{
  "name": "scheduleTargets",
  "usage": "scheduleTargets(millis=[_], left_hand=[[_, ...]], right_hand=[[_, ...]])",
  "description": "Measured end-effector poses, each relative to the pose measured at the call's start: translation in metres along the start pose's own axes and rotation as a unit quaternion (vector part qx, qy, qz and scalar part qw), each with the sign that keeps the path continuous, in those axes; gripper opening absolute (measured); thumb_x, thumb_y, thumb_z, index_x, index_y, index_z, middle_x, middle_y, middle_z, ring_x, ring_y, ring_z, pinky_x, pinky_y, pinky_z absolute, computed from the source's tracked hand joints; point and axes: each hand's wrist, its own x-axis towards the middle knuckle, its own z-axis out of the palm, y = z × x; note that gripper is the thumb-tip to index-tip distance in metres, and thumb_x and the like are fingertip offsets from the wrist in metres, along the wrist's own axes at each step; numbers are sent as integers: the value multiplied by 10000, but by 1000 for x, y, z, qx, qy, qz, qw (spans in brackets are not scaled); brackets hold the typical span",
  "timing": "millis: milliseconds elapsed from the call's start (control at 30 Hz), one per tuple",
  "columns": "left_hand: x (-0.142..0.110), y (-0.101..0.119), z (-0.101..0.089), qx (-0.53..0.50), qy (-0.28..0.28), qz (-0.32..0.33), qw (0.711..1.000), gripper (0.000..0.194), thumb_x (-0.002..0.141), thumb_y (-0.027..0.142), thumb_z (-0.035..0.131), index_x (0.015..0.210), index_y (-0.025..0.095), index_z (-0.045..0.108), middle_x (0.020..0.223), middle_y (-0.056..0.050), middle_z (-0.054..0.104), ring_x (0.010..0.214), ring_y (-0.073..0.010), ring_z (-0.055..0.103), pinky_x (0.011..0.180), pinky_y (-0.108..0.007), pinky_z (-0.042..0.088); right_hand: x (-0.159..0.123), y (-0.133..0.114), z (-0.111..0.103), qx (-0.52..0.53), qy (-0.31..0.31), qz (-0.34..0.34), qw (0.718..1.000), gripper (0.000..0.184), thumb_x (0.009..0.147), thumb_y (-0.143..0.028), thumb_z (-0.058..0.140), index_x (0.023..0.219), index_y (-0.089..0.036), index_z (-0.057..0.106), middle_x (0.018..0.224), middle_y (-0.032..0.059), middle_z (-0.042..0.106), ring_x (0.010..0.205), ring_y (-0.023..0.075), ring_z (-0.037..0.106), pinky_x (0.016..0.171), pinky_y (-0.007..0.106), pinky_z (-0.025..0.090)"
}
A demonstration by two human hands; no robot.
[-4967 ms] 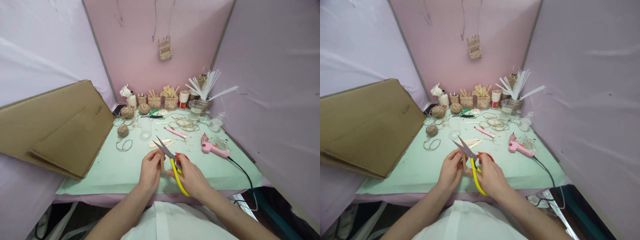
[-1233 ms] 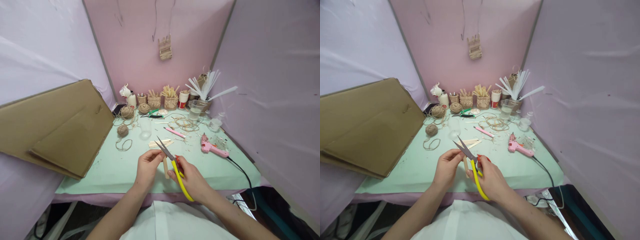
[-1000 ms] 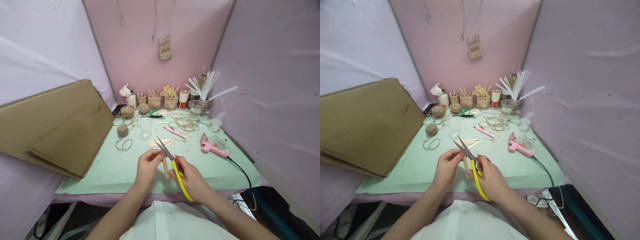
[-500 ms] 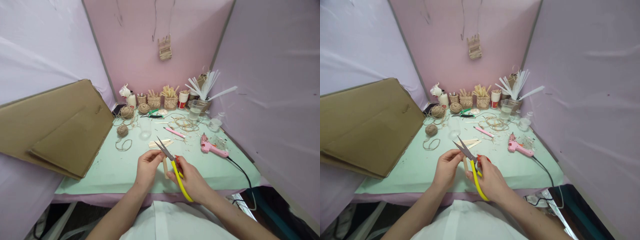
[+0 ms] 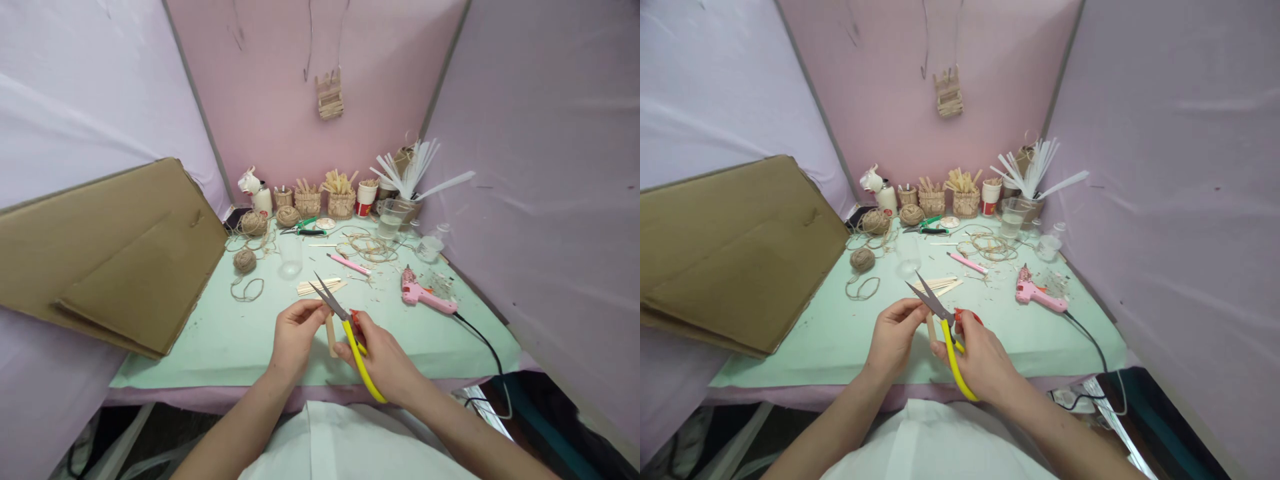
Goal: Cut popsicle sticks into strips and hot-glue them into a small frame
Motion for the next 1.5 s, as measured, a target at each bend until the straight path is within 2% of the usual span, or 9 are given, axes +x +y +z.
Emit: scheduleTargets(millis=[367, 567, 800, 967, 1100, 1200, 1267, 1400, 1500], left_hand=[[2, 0, 0, 7, 1, 2, 1000, 107, 652, 247, 724, 725, 170, 713, 729, -12, 708, 712, -126, 616, 713, -237, 482], [2, 1, -3, 36, -4, -3, 999, 100, 652, 251, 720, 706, 168, 707, 723, -19, 703, 706, -132, 608, 703, -240, 478], [2, 9, -1, 57, -11, -29, 998, 143, 630, 284, 735, 682, 155, 702, 673, -31, 682, 677, -145, 598, 678, -256, 471], [3, 10, -1, 64, -9, -34, 997, 151, 631, 288, 737, 685, 153, 698, 670, -28, 675, 674, -135, 589, 665, -244, 464], [4, 6, -1, 52, -27, -57, 997, 166, 641, 300, 739, 690, 150, 689, 674, -26, 665, 666, -127, 579, 651, -239, 458], [4, 5, -1, 18, -57, -94, 994, 181, 626, 308, 756, 675, 149, 685, 659, -18, 648, 645, -115, 559, 639, -236, 443], [4, 5, 1, -11, -79, -127, 989, 191, 614, 313, 768, 665, 149, 685, 640, -12, 635, 629, -107, 547, 632, -231, 431], [1, 8, 3, -50, -120, -175, 976, 210, 611, 317, 778, 666, 135, 689, 634, -19, 621, 612, -96, 531, 612, -220, 413], [-1, 9, 4, -62, -144, -190, 969, 214, 623, 325, 772, 662, 131, 690, 660, -31, 625, 630, -100, 534, 616, -222, 414]], right_hand=[[0, -2, -1, 0, -5, -2, 1000, 272, 821, -475, 495, 842, -224, 392, 796, -1, 544, 632, 146, 461, 571, 256, 335], [0, -1, -5, -17, -15, 2, 1000, 231, 818, -381, 501, 732, -226, 353, 660, -38, 486, 562, 130, 392, 543, 253, 295], [4, 6, -12, 127, -36, -11, 991, 270, 844, -426, 480, 708, -205, 408, 644, -44, 432, 593, 115, 376, 553, 241, 329], [7, -1, -20, 174, -39, 19, 984, 328, 840, -473, 463, 671, -200, 398, 614, -52, 374, 568, 103, 340, 529, 238, 310], [15, -2, -20, 213, -2, 16, 977, 301, 771, -448, 557, 683, -204, 403, 613, -55, 408, 558, 101, 370, 520, 238, 310], [27, 3, -18, 287, 17, -12, 958, 316, 721, -388, 620, 671, -209, 365, 721, -24, 550, 561, 95, 413, 515, 238, 318], [35, 7, -16, 367, 0, -27, 930, 325, 718, -365, 631, 687, -213, 346, 847, -3, 614, 521, 75, 405, 480, 231, 295], [46, 10, -9, 486, -52, -36, 872, 355, 700, -360, 669, 728, -220, 345, 940, 8, 640, 428, 34, 319, 431, 222, 226], [48, 9, -4, 516, -77, -37, 853, 382, 682, -353, 697, 739, -222, 343, 914, 11, 648, 424, 31, 305, 429, 218, 224]])
